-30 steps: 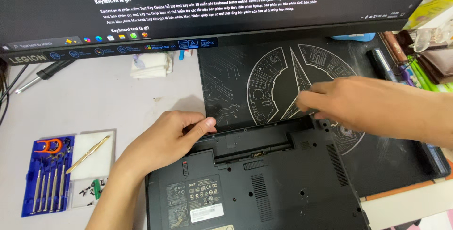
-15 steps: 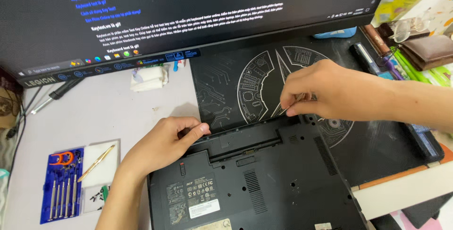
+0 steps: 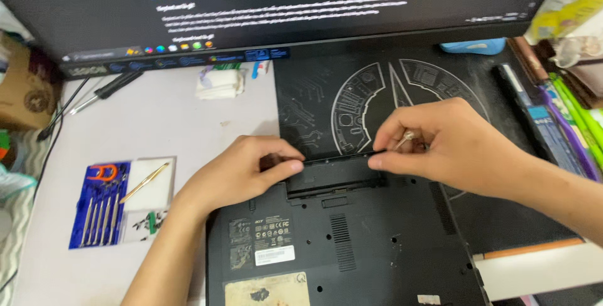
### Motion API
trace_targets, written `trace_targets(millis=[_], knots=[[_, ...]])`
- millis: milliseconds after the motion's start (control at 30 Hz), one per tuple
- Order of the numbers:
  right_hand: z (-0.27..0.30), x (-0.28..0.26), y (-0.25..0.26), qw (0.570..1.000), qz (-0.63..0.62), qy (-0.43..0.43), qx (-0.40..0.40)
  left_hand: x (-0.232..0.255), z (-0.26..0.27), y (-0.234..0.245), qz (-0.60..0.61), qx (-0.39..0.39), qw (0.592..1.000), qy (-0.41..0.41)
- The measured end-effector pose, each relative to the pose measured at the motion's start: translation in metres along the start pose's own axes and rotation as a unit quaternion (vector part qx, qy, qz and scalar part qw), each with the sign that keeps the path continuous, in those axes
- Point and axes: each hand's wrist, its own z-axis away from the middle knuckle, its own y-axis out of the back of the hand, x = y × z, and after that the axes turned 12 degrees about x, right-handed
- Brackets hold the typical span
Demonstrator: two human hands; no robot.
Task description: The person unscrews and removes several screws from the bottom casing of a laptop using a screwdriver, places the screws in a holder, and then prying the bottom panel open by hand.
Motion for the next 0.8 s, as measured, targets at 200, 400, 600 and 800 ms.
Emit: trace_targets(millis=[200, 400, 600, 800], knots=[[0.002, -0.009, -0.014, 0.995, -0.031, 0.093, 0.016, -0.005, 0.0, -0.016, 0.026, 0.031, 0.998, -0.042], [0.011, 0.018, -0.035, 0.96, -0.053, 0.268, 0.069, -0.012, -0.006, -0.018, 0.046, 0.031, 0.998, -0.021], [0.019, 0.039, -0.051, 0.964, -0.055, 0.247, 0.089, -0.012, -0.007, -0.019, 0.069, 0.027, 0.997, 0.011], [0.019, 0.046, -0.057, 0.962, -0.052, 0.248, 0.098, -0.015, -0.008, -0.02, 0.074, 0.024, 0.997, 0.01]])
